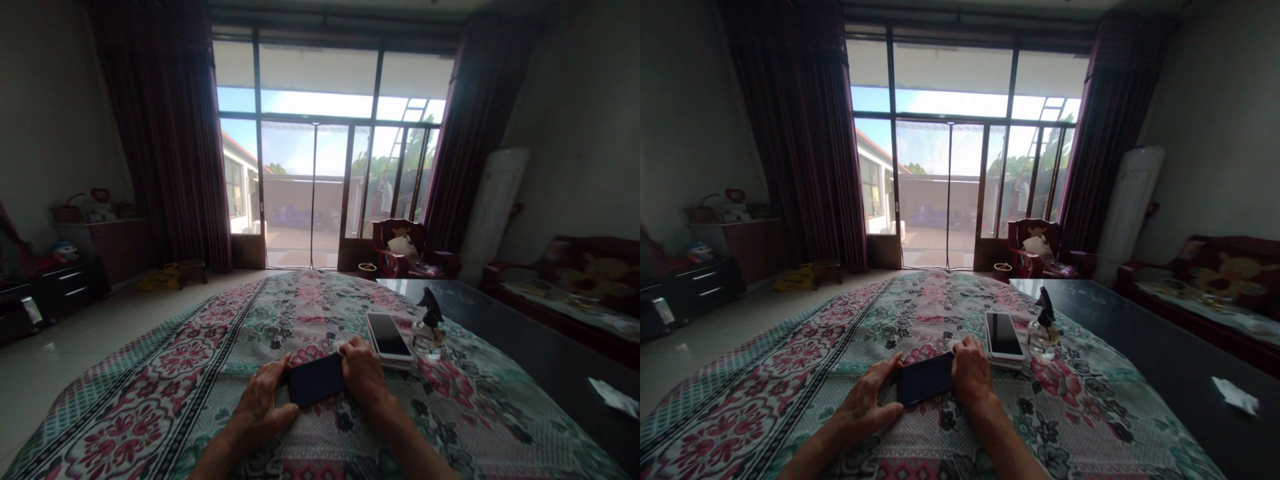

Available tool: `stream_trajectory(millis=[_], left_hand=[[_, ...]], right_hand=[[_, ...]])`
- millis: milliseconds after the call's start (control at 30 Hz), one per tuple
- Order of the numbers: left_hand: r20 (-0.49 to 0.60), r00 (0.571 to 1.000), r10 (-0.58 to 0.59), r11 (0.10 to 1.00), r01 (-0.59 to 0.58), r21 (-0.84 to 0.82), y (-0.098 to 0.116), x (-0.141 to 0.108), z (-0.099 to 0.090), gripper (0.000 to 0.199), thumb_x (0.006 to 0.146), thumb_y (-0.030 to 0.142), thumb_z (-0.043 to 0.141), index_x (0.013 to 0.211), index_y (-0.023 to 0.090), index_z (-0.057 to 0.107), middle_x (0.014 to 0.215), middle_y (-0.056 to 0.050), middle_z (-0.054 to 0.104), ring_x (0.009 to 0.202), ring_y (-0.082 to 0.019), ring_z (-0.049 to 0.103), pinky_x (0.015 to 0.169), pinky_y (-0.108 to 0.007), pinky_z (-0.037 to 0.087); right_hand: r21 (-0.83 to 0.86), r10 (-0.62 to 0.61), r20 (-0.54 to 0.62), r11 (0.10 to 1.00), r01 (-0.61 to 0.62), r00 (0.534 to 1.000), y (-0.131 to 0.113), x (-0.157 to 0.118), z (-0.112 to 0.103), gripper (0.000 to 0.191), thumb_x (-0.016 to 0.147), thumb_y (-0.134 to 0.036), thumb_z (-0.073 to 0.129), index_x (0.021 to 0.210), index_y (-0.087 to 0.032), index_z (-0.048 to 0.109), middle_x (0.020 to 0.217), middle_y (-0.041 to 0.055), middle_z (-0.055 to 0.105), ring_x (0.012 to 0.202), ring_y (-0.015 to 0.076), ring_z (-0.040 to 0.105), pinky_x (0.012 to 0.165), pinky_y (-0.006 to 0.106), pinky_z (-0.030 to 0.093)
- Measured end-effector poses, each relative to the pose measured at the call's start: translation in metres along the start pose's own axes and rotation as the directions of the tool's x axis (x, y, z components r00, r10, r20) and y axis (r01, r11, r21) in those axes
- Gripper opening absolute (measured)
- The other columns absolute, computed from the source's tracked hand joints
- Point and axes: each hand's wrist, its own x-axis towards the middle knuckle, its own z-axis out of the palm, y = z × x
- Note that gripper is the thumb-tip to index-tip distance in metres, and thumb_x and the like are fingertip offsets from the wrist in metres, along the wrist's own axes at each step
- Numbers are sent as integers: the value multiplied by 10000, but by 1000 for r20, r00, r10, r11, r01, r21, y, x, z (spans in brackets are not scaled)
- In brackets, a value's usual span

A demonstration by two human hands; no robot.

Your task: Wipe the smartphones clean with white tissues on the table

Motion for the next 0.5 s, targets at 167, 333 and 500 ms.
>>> stream_trajectory(millis=[167, 333, 500], left_hand=[[-26, 1000, 15, 1000, -15, 7, -7, 0, 5, 759, 617, 210, 606, 1362, 178, 462, 1283, -95, 588, 1218, -273, 491, 1079, -427, 359], [-42, 999, 29, 999, -28, 33, -9, 1, 6, 749, 621, 210, 606, 1358, 185, 472, 1281, -90, 600, 1223, -278, 498, 1087, -426, 360], [-21, 1000, 13, 1000, -12, 17, -3, 0, 2, 740, 617, 216, 603, 1347, 186, 488, 1252, -93, 616, 1206, -283, 510, 1074, -426, 372]], right_hand=[[105, -211, 49, 973, 205, 976, -33, -19, 3, 256, 774, -71, 464, 869, -209, 657, 986, 56, 597, 954, 182, 521, 801, 242, 372], [229, -420, 117, 893, 387, 900, -56, -34, 2, 215, 785, -122, 497, 889, -224, 655, 998, 38, 589, 936, 169, 521, 777, 236, 375], [217, -376, 90, 911, 350, 922, -44, -26, 4, 205, 793, -111, 485, 839, -216, 656, 953, 27, 589, 920, 150, 524, 768, 217, 369]])
